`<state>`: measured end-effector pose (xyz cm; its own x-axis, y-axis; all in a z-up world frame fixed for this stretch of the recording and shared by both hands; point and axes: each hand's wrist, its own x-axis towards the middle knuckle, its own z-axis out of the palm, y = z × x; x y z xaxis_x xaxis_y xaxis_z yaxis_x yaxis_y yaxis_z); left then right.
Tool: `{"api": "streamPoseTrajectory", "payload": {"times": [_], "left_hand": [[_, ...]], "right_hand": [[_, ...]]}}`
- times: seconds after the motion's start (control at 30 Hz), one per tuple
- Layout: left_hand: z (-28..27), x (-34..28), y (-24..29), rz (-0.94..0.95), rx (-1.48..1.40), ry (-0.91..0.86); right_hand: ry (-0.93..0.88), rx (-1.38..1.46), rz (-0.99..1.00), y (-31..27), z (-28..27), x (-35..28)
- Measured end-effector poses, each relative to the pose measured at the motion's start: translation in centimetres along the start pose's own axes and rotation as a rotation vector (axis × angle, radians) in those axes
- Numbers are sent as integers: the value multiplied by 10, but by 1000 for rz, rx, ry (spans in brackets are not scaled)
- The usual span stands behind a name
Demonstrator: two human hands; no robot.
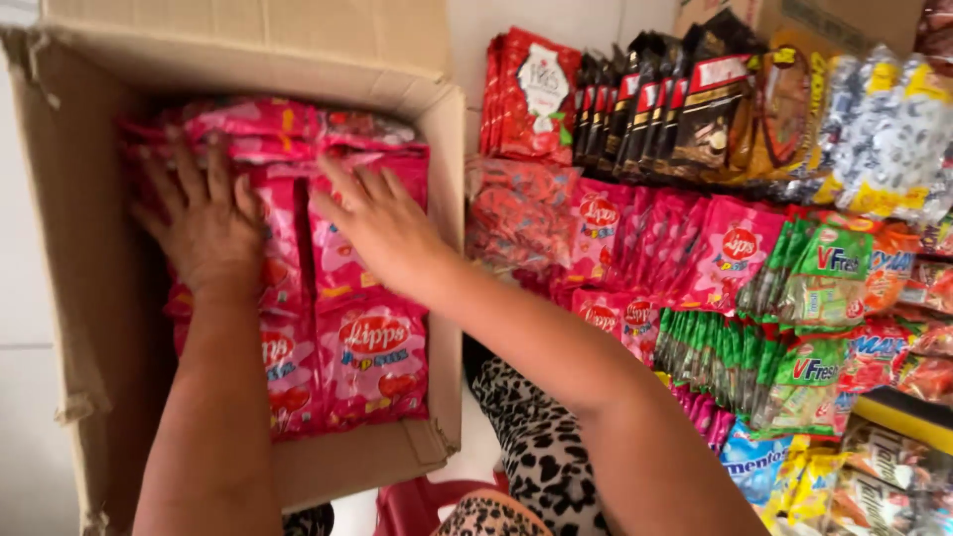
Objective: The recorder is organizing and packing small snack bags (pink 'Lipps' brand) into a cardboard box.
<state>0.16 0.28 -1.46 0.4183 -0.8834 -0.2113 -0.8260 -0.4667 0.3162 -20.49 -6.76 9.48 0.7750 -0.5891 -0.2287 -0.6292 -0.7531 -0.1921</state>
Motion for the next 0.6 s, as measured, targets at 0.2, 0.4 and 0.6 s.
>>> {"api": "streamPoseTrajectory", "payload": {"times": [0.2,0.4,0.6], "left_hand": [[-20,8,10,-79,-71,-87],[-23,10,22,-45,1,-145],[20,-16,-6,291,236,88]], "right_hand": [[170,88,-35,23,5,-90],[293,297,-27,23,32,-70],[330,272,-34,30,40,-74]]}}
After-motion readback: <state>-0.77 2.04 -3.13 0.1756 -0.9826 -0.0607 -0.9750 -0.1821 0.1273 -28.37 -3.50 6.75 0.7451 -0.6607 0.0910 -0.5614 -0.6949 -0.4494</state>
